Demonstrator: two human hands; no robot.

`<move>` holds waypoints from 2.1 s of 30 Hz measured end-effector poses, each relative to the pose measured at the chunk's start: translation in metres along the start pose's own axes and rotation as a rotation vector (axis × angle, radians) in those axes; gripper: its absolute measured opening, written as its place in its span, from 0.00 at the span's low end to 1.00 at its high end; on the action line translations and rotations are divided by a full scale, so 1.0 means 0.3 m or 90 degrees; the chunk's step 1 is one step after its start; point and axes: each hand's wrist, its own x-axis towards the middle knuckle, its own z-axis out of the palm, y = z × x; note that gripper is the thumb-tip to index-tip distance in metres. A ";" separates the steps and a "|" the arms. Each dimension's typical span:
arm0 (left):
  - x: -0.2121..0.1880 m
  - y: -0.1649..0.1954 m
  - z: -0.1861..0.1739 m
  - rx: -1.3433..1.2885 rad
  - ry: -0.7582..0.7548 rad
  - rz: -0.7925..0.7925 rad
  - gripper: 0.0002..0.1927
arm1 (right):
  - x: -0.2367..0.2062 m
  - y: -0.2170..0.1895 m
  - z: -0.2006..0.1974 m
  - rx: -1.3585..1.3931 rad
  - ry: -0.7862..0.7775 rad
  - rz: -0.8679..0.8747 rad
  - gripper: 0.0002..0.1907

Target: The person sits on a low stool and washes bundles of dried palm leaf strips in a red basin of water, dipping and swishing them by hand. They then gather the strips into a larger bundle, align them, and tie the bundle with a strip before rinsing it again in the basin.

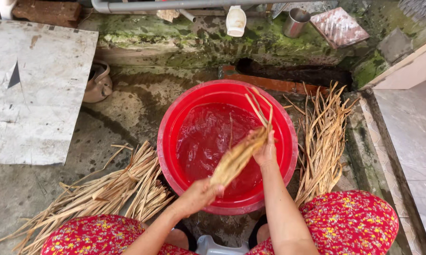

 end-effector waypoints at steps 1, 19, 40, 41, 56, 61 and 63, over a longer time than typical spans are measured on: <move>0.034 0.022 -0.025 -0.004 0.033 0.013 0.15 | -0.001 0.003 0.009 -0.006 -0.013 -0.008 0.31; 0.534 -0.231 -0.169 0.498 0.176 -0.307 0.24 | 0.055 0.257 -0.201 -0.616 0.170 0.171 0.20; 0.472 -0.161 0.249 0.539 -0.093 -0.152 0.19 | 0.069 0.264 -0.241 -0.467 0.045 0.313 0.10; 0.433 -0.133 0.265 0.537 -0.096 -0.124 0.19 | 0.070 0.252 -0.239 -0.427 0.076 0.304 0.06; 0.008 -0.018 0.148 0.075 0.048 -0.003 0.18 | 0.118 -0.074 -0.125 0.165 -0.288 -0.024 0.38; 0.208 -0.136 0.083 -0.163 0.105 -0.119 0.17 | -0.035 0.122 0.033 -0.076 -0.291 0.159 0.31; 0.257 -0.204 0.111 -0.208 0.117 -0.205 0.21 | -0.066 0.237 0.029 -0.155 -0.190 0.222 0.19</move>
